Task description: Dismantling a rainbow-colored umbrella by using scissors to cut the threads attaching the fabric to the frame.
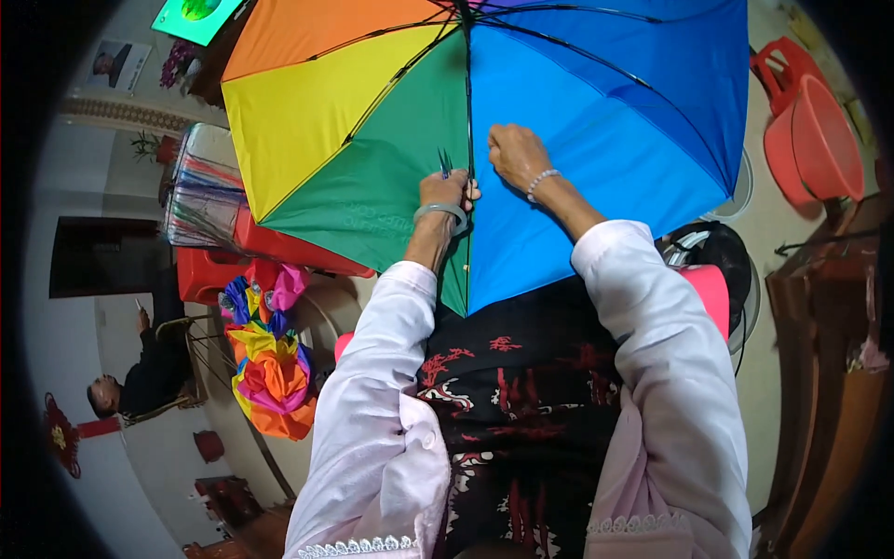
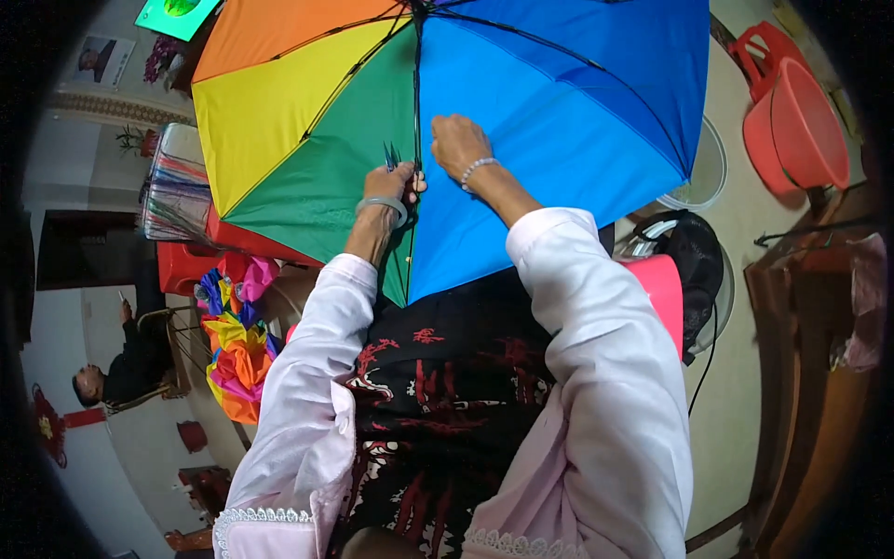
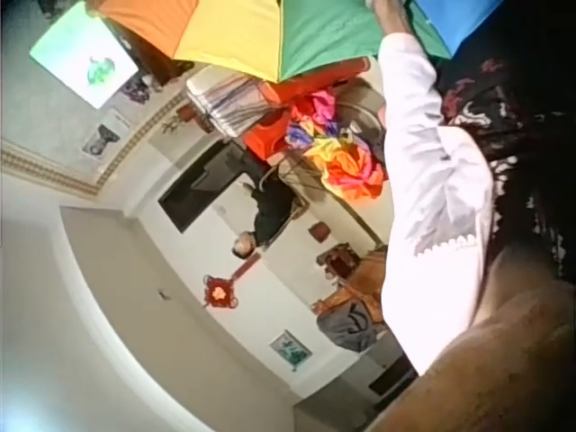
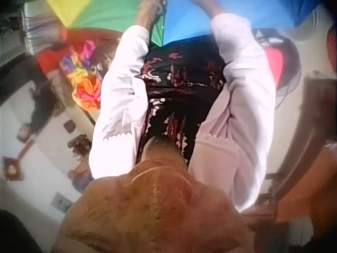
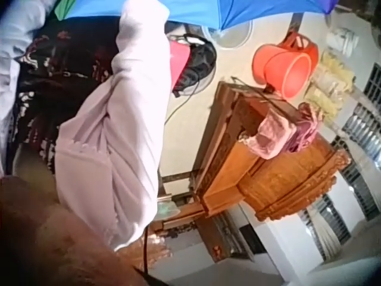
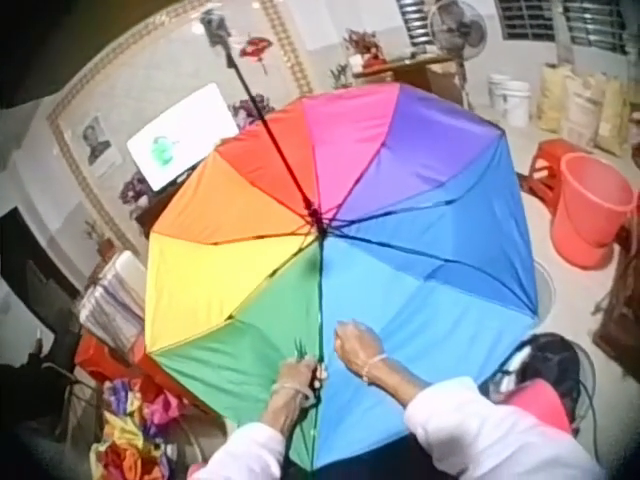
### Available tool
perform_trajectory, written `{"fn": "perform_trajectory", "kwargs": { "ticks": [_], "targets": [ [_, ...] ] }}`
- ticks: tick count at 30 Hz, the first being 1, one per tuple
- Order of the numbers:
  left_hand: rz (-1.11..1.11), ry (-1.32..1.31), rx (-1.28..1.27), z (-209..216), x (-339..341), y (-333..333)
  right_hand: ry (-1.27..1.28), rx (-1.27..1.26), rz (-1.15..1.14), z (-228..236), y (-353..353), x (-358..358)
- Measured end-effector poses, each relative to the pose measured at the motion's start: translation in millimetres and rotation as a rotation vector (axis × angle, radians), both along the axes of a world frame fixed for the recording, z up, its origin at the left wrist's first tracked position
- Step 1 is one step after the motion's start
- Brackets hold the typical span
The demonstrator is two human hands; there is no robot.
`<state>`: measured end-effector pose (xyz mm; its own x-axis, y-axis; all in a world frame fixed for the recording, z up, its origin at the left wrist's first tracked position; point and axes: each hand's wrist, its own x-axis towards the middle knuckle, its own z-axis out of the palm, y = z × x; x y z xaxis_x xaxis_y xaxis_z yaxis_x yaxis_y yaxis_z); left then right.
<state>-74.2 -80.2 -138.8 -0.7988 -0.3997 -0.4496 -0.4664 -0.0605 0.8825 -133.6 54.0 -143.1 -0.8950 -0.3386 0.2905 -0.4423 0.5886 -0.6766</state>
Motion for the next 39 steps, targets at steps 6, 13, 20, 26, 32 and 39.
{"fn": "perform_trajectory", "kwargs": {
  "ticks": [6,13,20,26,32,39],
  "targets": [
    [0.036,0.005,0.023,8.5,6.0,0.8,0.04,0.103,0.051,-4.9,-7.6,10.6],
    [0.02,0.008,0.062,7.4,2.4,-3.6,-0.14,0.317,0.219,12.8,-7.7,14.3],
    [0.0,-0.001,0.165,2.8,-1.1,-10.7,-0.16,0.263,0.219,8.2,-13.1,11.6],
    [-0.015,-0.001,0.259,-2.8,-2.8,-15.7,-0.115,0.107,0.189,-6.6,-18.4,7.8],
    [0.003,0.028,0.341,0.1,-0.2,-13.0,-0.107,0.041,0.165,-9.8,-18.9,9.7],
    [0.002,-0.006,0.337,3.3,0.1,-8.5,-0.137,0.038,0.119,-7.3,-18.7,12.7]
  ]
}}
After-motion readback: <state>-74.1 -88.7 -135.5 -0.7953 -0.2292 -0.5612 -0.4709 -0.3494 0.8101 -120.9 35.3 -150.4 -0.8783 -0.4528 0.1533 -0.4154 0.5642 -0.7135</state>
